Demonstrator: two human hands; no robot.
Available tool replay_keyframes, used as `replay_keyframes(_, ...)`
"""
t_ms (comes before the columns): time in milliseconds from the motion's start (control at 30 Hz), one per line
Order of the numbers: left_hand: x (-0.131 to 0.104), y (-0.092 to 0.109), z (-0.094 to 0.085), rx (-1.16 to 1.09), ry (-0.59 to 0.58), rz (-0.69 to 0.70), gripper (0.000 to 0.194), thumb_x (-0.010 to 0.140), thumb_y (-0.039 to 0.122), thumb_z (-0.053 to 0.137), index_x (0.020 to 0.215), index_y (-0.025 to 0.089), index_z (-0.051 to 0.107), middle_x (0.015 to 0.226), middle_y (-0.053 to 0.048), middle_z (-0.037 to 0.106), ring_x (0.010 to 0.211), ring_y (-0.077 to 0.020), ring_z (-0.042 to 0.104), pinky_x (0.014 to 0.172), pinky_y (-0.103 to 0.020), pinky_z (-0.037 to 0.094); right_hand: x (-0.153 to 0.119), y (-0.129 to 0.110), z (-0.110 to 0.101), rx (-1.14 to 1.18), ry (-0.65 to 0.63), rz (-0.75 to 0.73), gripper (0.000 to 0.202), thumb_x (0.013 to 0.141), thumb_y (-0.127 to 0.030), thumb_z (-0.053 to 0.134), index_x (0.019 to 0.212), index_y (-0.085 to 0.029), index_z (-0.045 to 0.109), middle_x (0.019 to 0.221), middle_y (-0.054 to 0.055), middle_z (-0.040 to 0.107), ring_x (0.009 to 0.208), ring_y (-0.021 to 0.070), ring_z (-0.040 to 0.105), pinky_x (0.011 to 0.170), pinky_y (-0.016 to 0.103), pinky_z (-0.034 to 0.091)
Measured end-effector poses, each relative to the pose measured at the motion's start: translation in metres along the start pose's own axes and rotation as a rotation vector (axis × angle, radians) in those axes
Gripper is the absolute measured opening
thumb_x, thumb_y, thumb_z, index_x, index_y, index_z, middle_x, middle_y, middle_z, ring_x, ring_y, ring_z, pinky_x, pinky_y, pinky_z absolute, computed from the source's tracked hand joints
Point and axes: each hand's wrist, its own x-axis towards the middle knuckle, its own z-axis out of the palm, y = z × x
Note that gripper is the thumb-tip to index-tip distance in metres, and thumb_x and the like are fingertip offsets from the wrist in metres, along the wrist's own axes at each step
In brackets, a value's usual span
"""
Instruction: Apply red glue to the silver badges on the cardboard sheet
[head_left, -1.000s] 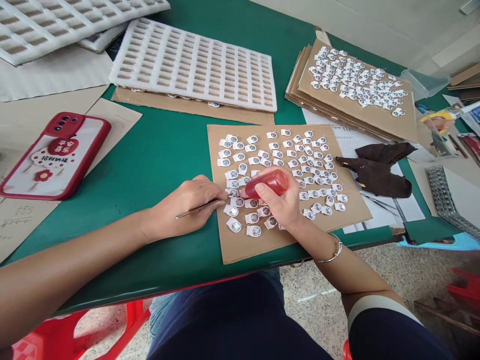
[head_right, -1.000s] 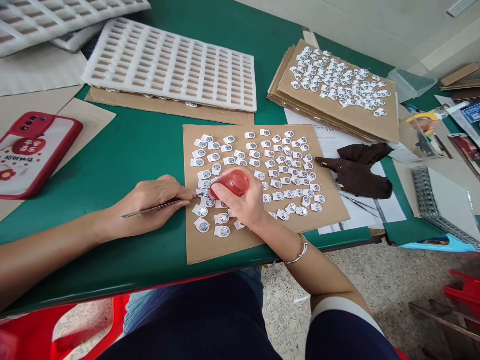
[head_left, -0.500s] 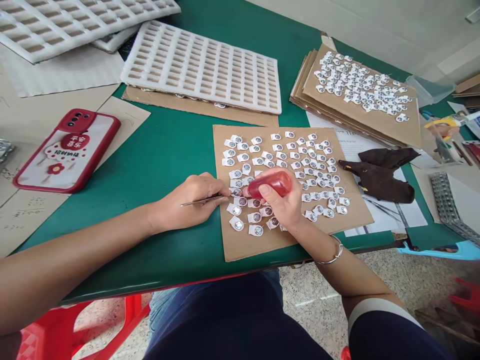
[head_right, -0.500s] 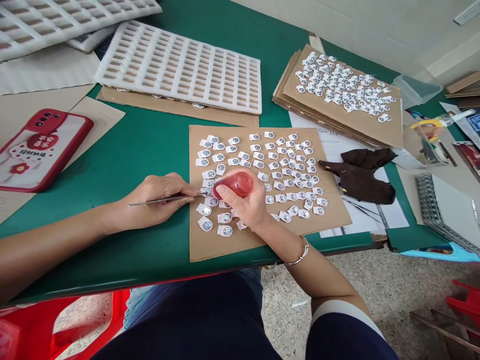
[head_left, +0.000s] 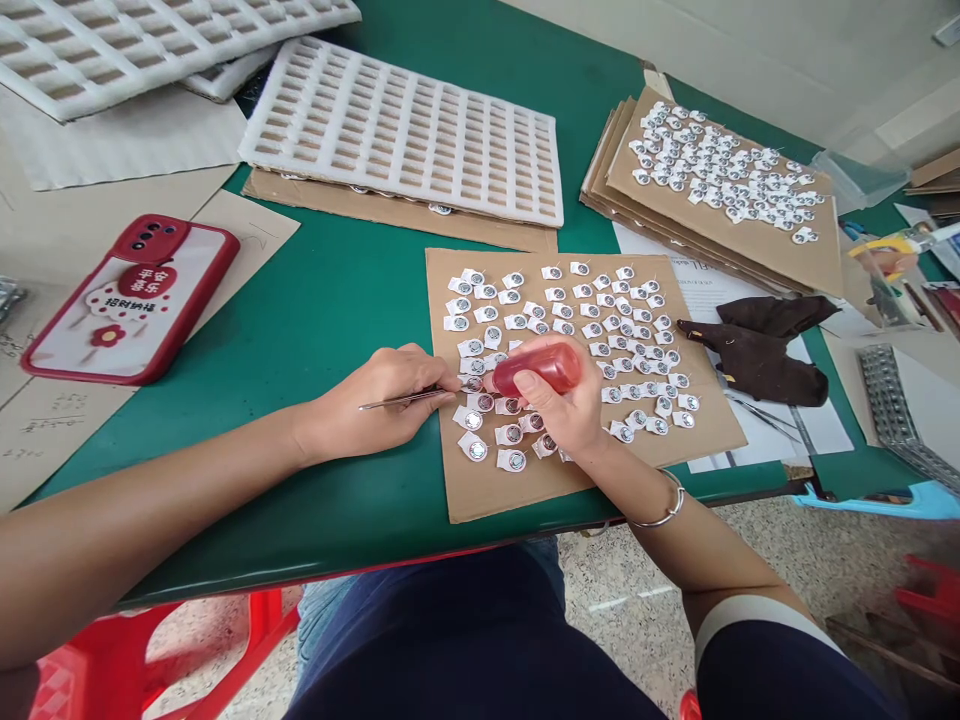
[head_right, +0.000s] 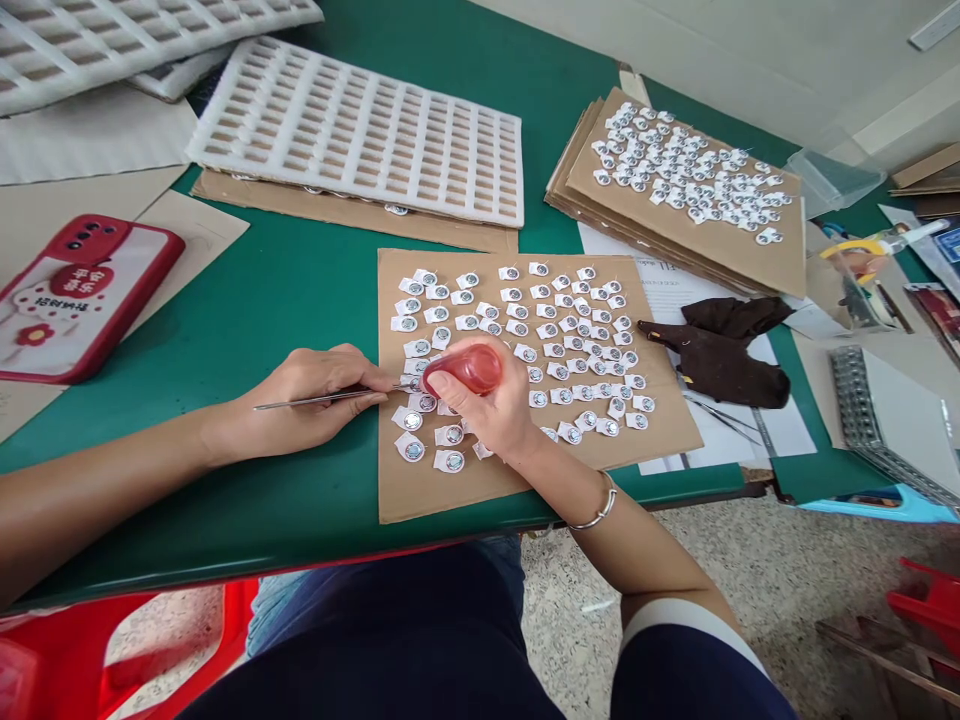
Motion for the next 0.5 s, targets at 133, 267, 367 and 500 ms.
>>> replay_keyframes(133, 0.0006, 0.0008, -0.0005, -0.018, 0.004, -0.004, 0.011, 0.088, 0.018, 0.05, 0.088, 0.017, 0.061, 0.09, -0.003, 0.067, 0.08, -0.014, 0.061, 0.077, -0.028, 0.047, 0.0, 0.0004, -0.0006, 0.005, -0.003, -0.01, 0.022, 0.075, -0.035, 0.065, 0.091, -0.024, 0.057, 0.09, 0.0, 0.063, 0.077, 0.0161, 0.064, 0.068, 0.032, 0.056)
replay_keyframes(267, -0.0007, -0.0009, 0.0, -0.025, 0.014, 0.004, 0.01, 0.087, 0.019, 0.051, 0.09, 0.017, 0.061, 0.091, -0.003, 0.067, 0.082, -0.0147, 0.061, 0.075, -0.028, 0.048, -0.0004, 0.0007, -0.0011, -0.012, -0.009, 0.019, 0.023, 0.075, -0.037, 0.065, 0.092, -0.024, 0.057, 0.091, 0.001, 0.063, 0.08, 0.0171, 0.064, 0.067, 0.032, 0.057)
replay_keyframes(367, -0.0011, -0.0019, 0.0002, -0.021, 0.016, 0.002, 0.01, 0.087, 0.019, 0.052, 0.09, 0.017, 0.061, 0.091, -0.003, 0.067, 0.082, -0.0156, 0.061, 0.076, -0.029, 0.048, -0.0005, 0.0016, -0.0014, 0.001, -0.008, 0.02, 0.023, 0.074, -0.036, 0.065, 0.092, -0.024, 0.057, 0.091, 0.001, 0.063, 0.079, 0.0169, 0.064, 0.067, 0.033, 0.057)
replay_keyframes(500, -0.0001, -0.0021, -0.0002, -0.013, 0.012, 0.018, 0.012, 0.087, 0.02, 0.051, 0.09, 0.018, 0.062, 0.091, -0.004, 0.068, 0.081, -0.0164, 0.062, 0.078, -0.031, 0.048, -0.0009, 0.0019, -0.0015, 0.021, -0.004, 0.032, 0.023, 0.074, -0.036, 0.065, 0.093, -0.024, 0.058, 0.09, 0.001, 0.063, 0.08, 0.0171, 0.065, 0.066, 0.032, 0.057)
